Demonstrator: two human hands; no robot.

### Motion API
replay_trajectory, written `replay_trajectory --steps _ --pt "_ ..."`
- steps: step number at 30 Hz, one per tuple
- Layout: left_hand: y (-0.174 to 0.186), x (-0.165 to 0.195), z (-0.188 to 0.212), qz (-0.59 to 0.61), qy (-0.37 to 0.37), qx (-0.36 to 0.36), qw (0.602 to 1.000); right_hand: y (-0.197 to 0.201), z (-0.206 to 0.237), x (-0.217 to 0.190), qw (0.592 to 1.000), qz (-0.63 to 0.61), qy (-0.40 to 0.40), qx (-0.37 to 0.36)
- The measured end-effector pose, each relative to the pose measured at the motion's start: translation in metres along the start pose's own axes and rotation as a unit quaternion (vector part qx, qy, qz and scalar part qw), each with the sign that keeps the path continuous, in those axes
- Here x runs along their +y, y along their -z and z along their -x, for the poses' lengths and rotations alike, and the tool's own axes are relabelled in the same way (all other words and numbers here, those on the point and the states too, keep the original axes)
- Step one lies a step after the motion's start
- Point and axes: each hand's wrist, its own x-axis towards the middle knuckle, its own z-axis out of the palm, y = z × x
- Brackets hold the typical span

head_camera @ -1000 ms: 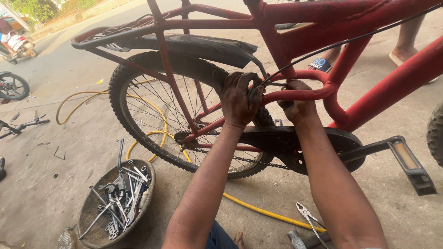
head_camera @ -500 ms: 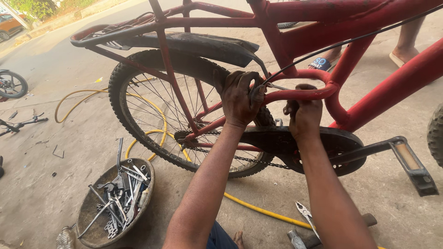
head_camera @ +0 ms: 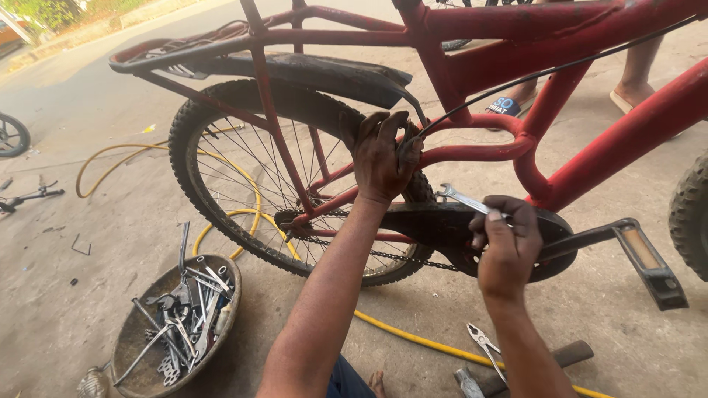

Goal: The person sits on the ground beside an upside-down red bicycle and works on the rear brake and chain area. They use pliers to grip and adjust the brake cable and parts near the rear wheel, then continue manipulating the brake assembly by hand.

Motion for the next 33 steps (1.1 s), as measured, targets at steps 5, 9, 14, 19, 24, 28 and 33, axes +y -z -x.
replay_trajectory --steps 5,9,14,19,24,28,33 --pt "0.008 0.002 -0.006 0.012 0.017 -0.055 0.998 0.007 -0.049 -0.047 0.936 0.289 0.170 -0.110" --pt "0.032 0.000 -0.030 -0.020 -0.012 -0.186 0.982 -0.010 -0.115 -0.053 0.837 0.373 0.320 -0.242" --pt "0.057 -0.007 -0.059 0.100 0.066 -0.349 0.929 -0.019 -0.139 -0.049 0.883 0.332 0.173 -0.282" --pt "0.053 -0.007 -0.069 0.105 0.112 -0.387 0.909 -0.015 -0.150 -0.046 0.923 0.249 0.049 -0.291" --pt "0.049 -0.012 -0.073 0.100 0.114 -0.382 0.912 -0.020 -0.153 -0.039 0.890 0.336 0.088 -0.297" --pt "0.048 -0.015 -0.073 0.104 0.124 -0.392 0.905 -0.022 -0.149 -0.038 0.895 0.323 0.107 -0.287" --pt "0.046 -0.015 -0.072 0.103 0.158 -0.393 0.900 -0.028 -0.145 -0.048 0.877 0.367 0.131 -0.281"
